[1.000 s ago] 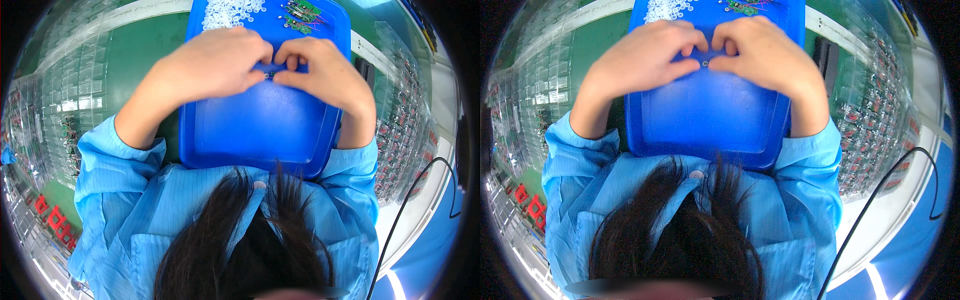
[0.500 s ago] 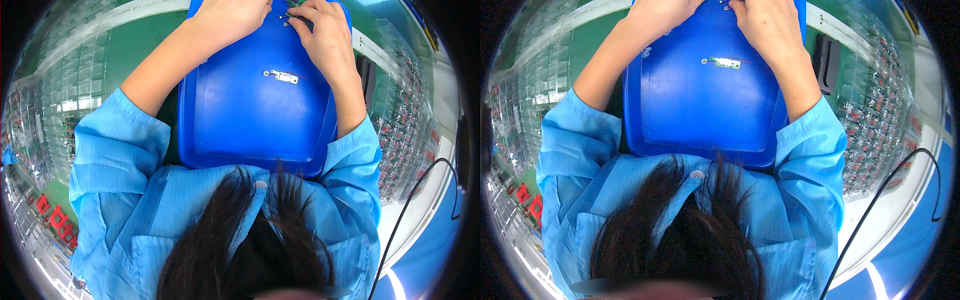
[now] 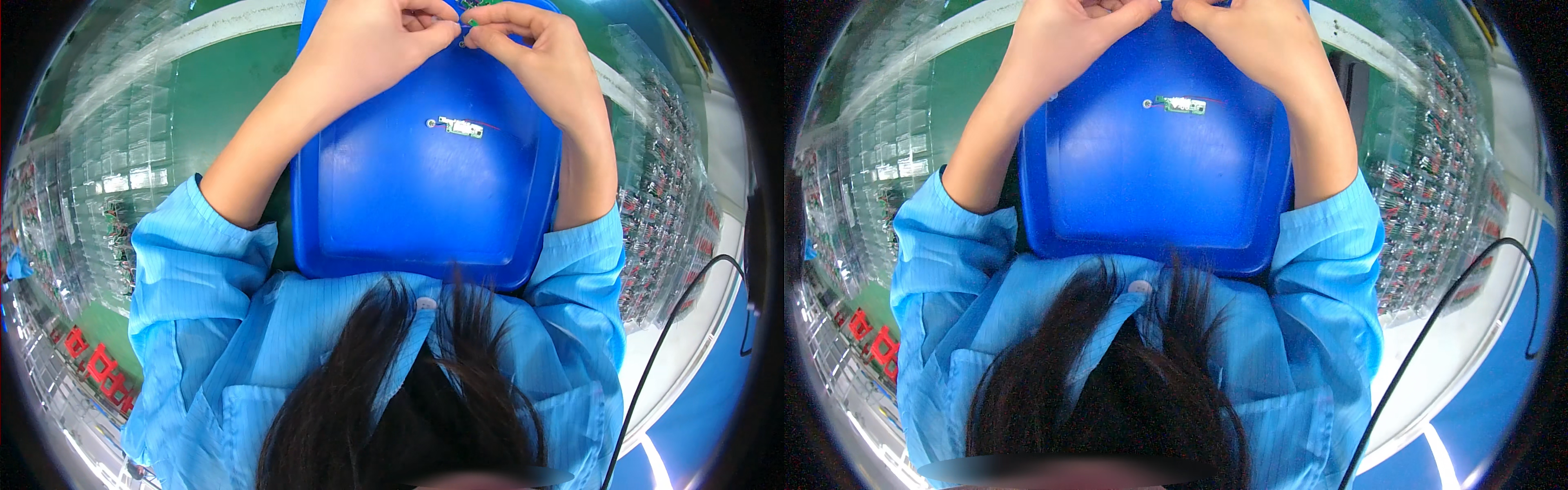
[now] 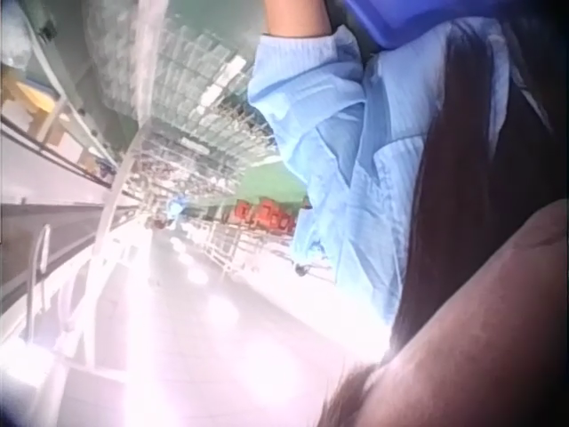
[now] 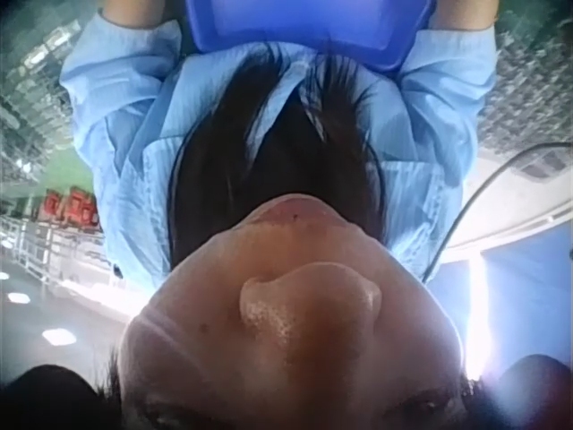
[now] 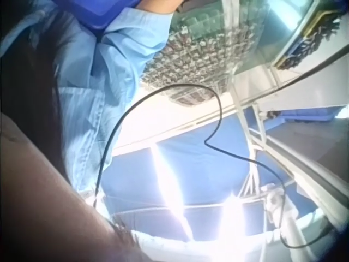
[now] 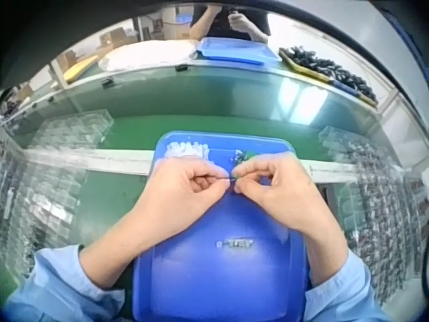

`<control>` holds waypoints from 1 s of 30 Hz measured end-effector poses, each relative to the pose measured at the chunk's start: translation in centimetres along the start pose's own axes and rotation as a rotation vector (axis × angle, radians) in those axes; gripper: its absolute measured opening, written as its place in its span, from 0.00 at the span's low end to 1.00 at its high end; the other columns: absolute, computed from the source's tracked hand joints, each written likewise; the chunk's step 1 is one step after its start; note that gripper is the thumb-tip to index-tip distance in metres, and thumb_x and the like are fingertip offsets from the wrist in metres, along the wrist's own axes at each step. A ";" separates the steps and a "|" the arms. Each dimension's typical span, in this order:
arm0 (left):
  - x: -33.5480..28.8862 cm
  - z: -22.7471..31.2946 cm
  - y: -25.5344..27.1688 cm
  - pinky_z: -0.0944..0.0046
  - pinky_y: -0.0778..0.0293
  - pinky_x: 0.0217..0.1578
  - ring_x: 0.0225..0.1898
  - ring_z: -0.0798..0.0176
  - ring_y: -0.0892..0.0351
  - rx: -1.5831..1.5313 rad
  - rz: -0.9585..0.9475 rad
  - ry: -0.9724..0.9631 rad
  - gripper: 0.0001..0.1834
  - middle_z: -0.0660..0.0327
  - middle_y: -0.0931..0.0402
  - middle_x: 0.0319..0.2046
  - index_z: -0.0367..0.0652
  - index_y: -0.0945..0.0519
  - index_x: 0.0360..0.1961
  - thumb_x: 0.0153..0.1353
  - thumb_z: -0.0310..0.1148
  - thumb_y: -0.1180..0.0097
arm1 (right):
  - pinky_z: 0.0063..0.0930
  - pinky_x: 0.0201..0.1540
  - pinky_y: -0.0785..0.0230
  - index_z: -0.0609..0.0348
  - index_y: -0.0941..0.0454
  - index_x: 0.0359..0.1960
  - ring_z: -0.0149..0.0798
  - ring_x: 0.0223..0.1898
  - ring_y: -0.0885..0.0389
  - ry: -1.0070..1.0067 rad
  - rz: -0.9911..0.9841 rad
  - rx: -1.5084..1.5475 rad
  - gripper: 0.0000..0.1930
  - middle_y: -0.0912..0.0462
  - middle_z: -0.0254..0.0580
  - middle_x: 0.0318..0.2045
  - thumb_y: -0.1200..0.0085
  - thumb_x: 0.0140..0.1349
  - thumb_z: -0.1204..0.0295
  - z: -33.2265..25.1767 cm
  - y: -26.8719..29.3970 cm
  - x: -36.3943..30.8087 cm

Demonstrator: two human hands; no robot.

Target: The person assembles small electronic components by hand, placing tiny plastic rings onto circuit boards.

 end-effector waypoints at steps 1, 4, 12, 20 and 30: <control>-0.1 0.1 0.1 0.70 0.24 0.29 0.27 0.73 0.21 -0.001 -0.001 0.007 0.08 0.63 0.15 0.29 0.32 0.14 0.42 0.67 0.26 0.37 | 0.24 0.42 0.25 0.69 0.14 0.40 0.28 0.33 0.17 -0.005 -0.005 0.002 0.09 0.12 0.41 0.30 0.37 0.60 0.77 -0.1 -0.2 -0.1; -0.2 0.3 0.1 0.71 0.24 0.30 0.26 0.73 0.21 0.222 0.022 -0.163 0.07 0.64 0.15 0.29 0.32 0.13 0.39 0.66 0.26 0.37 | 0.24 0.42 0.25 0.69 0.13 0.36 0.28 0.32 0.17 0.084 0.025 -0.050 0.08 0.12 0.40 0.29 0.36 0.59 0.75 -0.7 -0.4 -0.3; 0.8 -3.9 -0.9 0.72 0.23 0.35 0.32 0.73 0.19 -0.526 -0.179 0.319 0.07 0.63 0.16 0.30 0.31 0.13 0.39 0.68 0.26 0.38 | 0.27 0.42 0.26 0.59 0.12 0.35 0.31 0.34 0.19 0.251 0.047 0.044 0.05 0.14 0.38 0.30 0.33 0.60 0.73 1.9 -0.2 0.6; -0.5 -0.5 -0.5 0.72 0.22 0.40 0.37 0.72 0.18 -0.308 -0.023 0.078 0.11 0.60 0.15 0.38 0.31 0.16 0.50 0.69 0.22 0.41 | 0.33 0.39 0.30 0.61 0.21 0.25 0.41 0.33 0.22 0.595 0.491 -0.579 0.04 0.19 0.41 0.23 0.38 0.52 0.79 -3.5 -1.0 -2.4; 0.4 -4.0 -0.2 0.70 0.18 0.45 0.40 0.66 0.14 -1.065 -0.191 0.406 0.12 0.55 0.13 0.42 0.33 0.16 0.51 0.67 0.22 0.38 | 0.20 0.39 0.31 0.62 0.20 0.28 0.22 0.32 0.23 0.287 0.091 0.223 0.04 0.18 0.29 0.27 0.40 0.61 0.79 0.2 -0.3 0.1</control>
Point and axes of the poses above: each hand's wrist, its own x-axis towards the middle knuckle, its own y-axis out of the back of the hand, z = x × y, the point moved 4 cm from there along x, towards the middle knuckle
